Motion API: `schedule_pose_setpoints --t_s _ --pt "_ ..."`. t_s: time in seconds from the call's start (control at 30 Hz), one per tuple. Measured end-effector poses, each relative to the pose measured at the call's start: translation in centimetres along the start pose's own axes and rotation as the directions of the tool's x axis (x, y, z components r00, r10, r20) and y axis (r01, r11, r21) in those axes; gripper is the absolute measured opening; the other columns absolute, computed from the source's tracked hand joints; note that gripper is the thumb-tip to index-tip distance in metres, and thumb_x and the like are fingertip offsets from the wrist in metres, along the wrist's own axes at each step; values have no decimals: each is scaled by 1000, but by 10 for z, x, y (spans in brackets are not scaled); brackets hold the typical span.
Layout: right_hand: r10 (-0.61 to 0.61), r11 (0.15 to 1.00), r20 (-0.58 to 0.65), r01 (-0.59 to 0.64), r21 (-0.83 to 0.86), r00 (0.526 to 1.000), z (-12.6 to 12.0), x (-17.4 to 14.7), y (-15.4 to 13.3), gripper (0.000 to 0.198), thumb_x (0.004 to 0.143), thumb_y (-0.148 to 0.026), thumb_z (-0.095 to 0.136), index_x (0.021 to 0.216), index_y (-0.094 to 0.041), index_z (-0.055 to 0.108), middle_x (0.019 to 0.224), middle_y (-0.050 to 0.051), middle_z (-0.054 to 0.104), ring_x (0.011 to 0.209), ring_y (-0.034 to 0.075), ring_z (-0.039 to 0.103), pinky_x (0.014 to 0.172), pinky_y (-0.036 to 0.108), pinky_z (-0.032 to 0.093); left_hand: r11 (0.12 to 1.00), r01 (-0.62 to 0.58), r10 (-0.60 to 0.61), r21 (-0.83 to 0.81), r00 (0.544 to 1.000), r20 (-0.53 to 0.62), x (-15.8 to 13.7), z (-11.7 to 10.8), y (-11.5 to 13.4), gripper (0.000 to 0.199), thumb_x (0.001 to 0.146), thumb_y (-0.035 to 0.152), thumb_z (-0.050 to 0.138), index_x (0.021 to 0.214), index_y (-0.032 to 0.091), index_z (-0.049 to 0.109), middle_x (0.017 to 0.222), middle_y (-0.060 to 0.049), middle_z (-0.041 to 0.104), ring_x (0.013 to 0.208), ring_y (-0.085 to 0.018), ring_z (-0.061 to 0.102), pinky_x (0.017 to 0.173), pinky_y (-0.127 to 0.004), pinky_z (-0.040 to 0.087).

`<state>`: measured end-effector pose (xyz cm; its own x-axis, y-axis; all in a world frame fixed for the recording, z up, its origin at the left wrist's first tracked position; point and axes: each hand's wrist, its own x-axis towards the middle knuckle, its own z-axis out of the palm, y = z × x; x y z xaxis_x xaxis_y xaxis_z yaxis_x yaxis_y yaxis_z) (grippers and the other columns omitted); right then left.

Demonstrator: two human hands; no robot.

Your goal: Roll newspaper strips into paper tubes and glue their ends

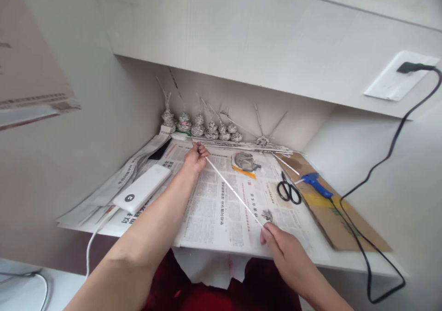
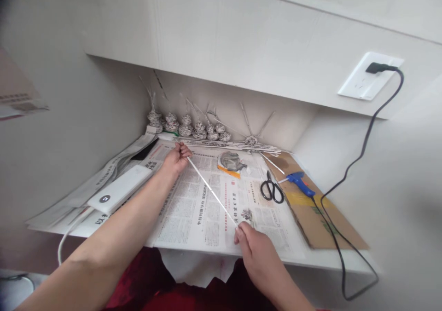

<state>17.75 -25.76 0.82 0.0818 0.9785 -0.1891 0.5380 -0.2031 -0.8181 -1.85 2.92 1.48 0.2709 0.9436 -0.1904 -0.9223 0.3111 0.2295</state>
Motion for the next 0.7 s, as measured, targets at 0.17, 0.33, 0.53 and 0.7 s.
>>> schedule_pose_setpoints --t_s 0.17,0.33,0.53,0.7 --pt "58 671 462 -377 638 885 11 -3 9 37 86 -58 42 73 -24 35 41 -12 16 31 8 17 33 20 20 999 31 -31 9 999 18 -3 2 1 33 97 30 31 70 15 42 50 6 29 36 -4 28 32 -13 20" --pt "103 953 282 -176 248 954 8 1 -2 37 89 -57 37 81 -22 45 50 -7 39 41 11 43 42 22 30 999 26 -27 24 999 18 -2 0 -4 33 97 32 32 70 15 43 50 6 30 37 -5 30 34 -13 23" --pt "-156 954 -95 124 -274 983 4 21 -17 29 90 -48 40 78 -22 46 60 -1 48 57 15 50 55 26 32 999 39 -40 36 999 17 -2 -1 -11 33 97 33 32 71 16 42 51 6 31 37 -5 30 34 -13 23" --pt "64 796 388 -282 536 919 16 21 -6 35 89 -57 38 79 -23 39 44 -11 21 34 8 26 37 20 23 996 85 -87 37 995 41 -4 1 -10 32 97 30 32 69 16 40 51 6 28 37 -5 28 32 -14 19"
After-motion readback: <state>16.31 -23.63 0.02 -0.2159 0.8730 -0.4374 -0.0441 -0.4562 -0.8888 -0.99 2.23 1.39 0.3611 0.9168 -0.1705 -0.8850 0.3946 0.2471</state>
